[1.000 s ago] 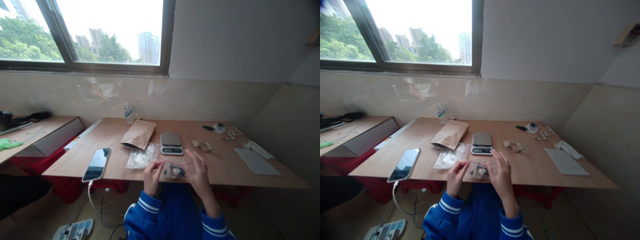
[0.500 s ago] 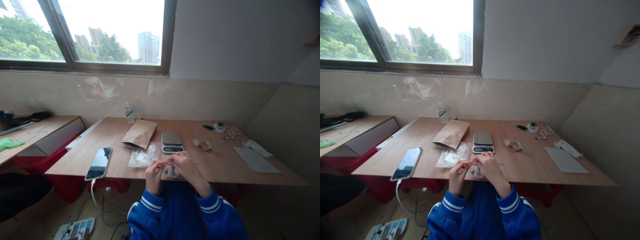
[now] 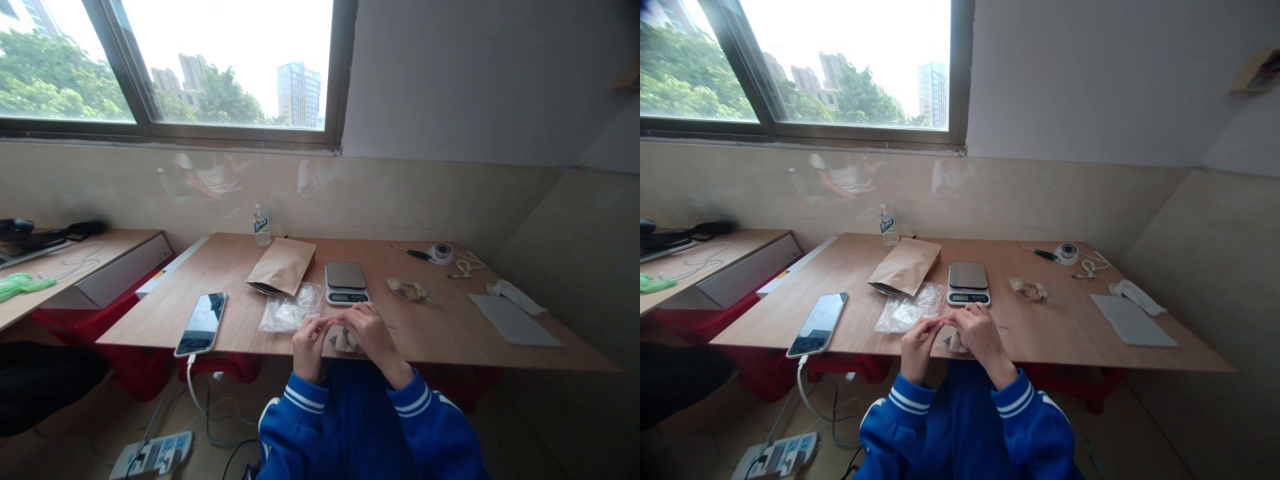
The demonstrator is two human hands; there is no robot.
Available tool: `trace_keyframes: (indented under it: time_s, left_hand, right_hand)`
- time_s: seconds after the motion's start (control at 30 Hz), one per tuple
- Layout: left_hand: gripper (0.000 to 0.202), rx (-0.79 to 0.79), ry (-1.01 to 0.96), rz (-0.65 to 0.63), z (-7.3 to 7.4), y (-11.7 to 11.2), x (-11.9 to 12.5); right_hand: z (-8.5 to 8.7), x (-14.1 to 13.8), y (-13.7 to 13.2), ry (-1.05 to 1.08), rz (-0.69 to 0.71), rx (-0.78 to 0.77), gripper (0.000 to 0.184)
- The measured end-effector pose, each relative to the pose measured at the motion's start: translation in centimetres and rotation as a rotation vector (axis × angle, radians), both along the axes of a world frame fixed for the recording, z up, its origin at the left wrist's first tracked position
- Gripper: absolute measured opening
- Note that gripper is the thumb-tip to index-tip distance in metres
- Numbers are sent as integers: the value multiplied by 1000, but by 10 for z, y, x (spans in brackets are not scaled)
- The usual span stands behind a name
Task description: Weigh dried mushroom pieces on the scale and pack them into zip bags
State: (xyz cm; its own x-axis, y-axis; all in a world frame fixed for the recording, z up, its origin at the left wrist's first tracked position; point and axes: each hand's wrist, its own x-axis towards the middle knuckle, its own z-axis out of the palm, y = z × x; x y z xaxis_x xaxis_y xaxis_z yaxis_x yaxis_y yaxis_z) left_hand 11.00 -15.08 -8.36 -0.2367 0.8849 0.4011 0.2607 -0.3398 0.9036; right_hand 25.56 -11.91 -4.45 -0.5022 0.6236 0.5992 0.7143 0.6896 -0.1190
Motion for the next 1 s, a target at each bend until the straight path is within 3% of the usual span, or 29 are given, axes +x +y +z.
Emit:
trace_keyframes:
  time_s: [0.17,0.27,0.57,1.0]
  left_hand:
    - [22,-65,-157,11,-6,1,1]
    - [22,-61,-186,20,-8,1,2]
    - [17,12,-106,35,-5,0,1]
    - [16,40,39,118,-4,-1,5]
  right_hand:
    - [6,2,-4,38,48,-47,25]
    - [7,0,-4,57,71,-20,16]
    - [-3,-4,0,90,72,-74,18]
    - [-26,-13,9,121,55,18,25]
